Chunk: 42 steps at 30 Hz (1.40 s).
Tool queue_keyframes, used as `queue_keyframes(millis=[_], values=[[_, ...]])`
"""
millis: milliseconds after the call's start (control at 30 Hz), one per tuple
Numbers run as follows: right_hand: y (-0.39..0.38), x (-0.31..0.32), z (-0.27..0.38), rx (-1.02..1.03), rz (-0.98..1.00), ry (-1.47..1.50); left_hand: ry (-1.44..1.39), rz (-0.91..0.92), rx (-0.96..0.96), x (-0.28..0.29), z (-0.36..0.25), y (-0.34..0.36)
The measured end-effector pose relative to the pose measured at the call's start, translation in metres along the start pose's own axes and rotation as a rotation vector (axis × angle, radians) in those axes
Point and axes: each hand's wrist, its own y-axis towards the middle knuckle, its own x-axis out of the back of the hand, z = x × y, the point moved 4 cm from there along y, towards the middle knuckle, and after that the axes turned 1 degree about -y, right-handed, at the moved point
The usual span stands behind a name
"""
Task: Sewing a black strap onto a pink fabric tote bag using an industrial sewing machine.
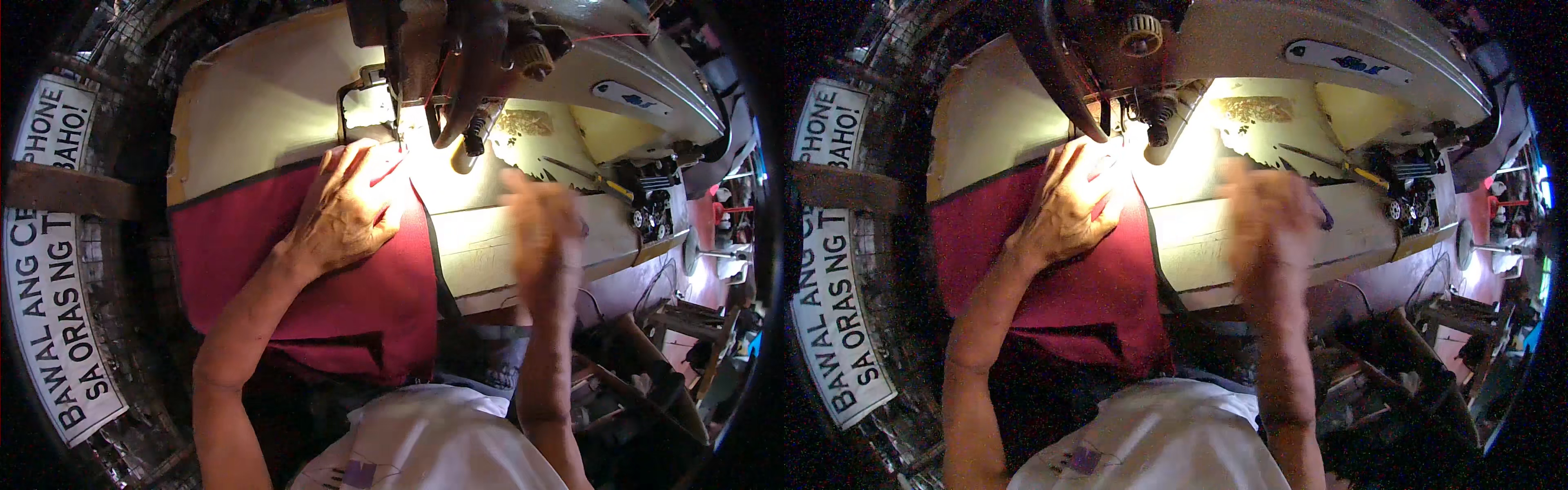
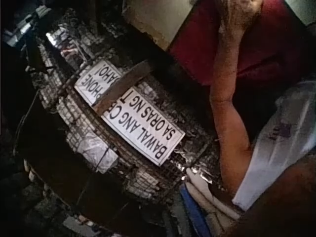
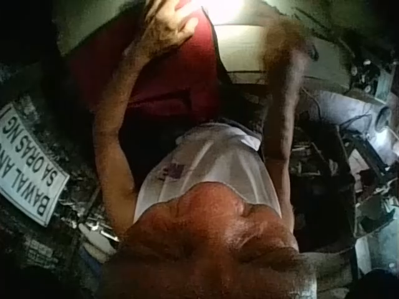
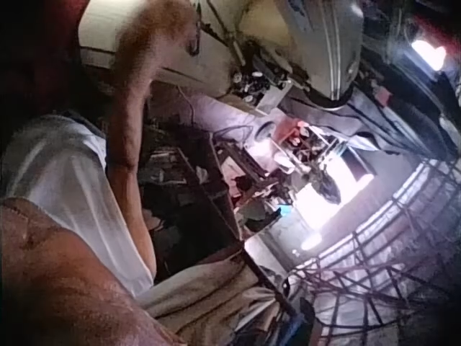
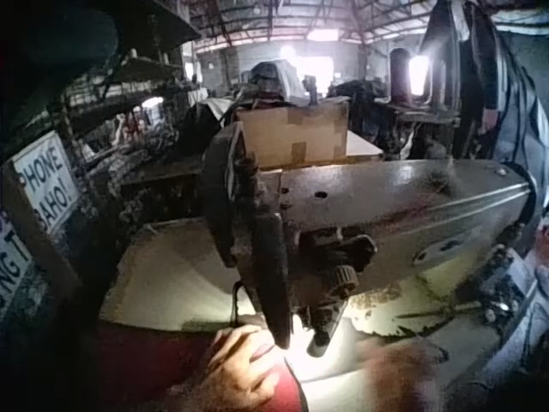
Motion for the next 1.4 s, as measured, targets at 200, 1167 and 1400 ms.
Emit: queue_keyframes(millis=[200,1167,1400], values=[[-0.009,0.029,-0.056,0.029,0.060,-0.304,0.008,-0.022,-0.001,0.000,-0.004,0.001],[0.038,-0.057,0.014,0.121,0.106,0.169,0.012,-0.001,0.017,-0.002,-0.003,0.001],[0.038,-0.063,0.012,0.158,0.133,0.166,0.006,-0.010,0.021,-0.002,-0.002,0.000]])
